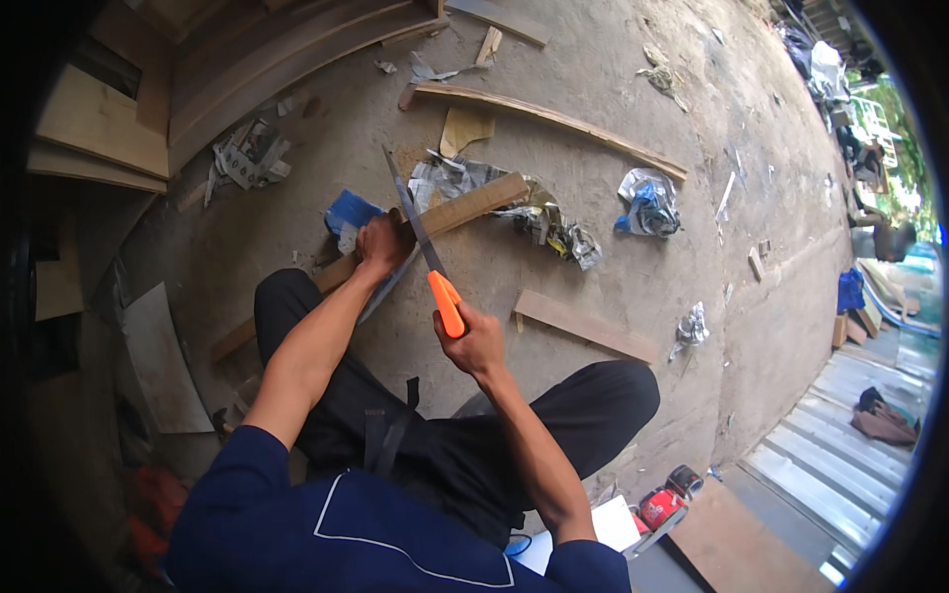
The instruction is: The person sits on the floor and uses a hand saw to cut a small piece of wood resting on a blue block. The person holds the wood with one hand and saws with the other, completing the cut and separating the piece.
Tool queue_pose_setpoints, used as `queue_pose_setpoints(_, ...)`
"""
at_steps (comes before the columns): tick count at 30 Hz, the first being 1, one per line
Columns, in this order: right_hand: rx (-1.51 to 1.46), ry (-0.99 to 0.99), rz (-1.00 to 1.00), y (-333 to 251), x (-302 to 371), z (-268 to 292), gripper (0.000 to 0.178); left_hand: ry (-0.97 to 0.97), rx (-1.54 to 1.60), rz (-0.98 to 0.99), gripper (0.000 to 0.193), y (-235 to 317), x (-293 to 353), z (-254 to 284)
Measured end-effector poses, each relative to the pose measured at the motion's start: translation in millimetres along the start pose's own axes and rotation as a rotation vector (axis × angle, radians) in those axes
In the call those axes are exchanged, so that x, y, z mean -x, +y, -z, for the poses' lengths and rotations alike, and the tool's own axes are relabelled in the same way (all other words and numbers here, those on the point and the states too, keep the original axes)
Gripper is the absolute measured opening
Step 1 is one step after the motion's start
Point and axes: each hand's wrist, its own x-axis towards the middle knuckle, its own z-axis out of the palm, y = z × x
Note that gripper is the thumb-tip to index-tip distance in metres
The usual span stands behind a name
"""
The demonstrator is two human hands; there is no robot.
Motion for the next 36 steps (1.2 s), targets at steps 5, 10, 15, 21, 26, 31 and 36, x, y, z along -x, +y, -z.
queue_pose_setpoints(5,-0.122,-0.045,-0.137,-11,-4,4,0.019,0.032,-0.029,-0.009,0.038,-4,2,1)
queue_pose_setpoints(10,-0.073,-0.082,-0.106,-11,3,18,0.016,0.030,-0.029,-0.006,0.037,-4,1,-5)
queue_pose_setpoints(15,-0.018,-0.079,-0.115,-24,2,20,0.018,0.077,-0.018,-0.093,0.037,-11,5,-11)
queue_pose_setpoints(21,-0.060,-0.119,-0.119,-26,34,27,0.014,0.024,-0.034,-0.046,0.040,-8,-2,-5)
queue_pose_setpoints(26,0.002,-0.118,-0.103,-25,39,18,0.015,0.074,-0.026,-0.091,0.044,-19,-7,-20)
queue_pose_setpoints(31,-0.061,-0.069,-0.220,-34,48,14,0.016,0.063,-0.030,-0.076,0.040,-17,-2,-15)
queue_pose_setpoints(36,-0.042,-0.074,-0.258,-22,91,56,0.014,-0.008,0.008,-0.037,0.044,-14,-4,-10)
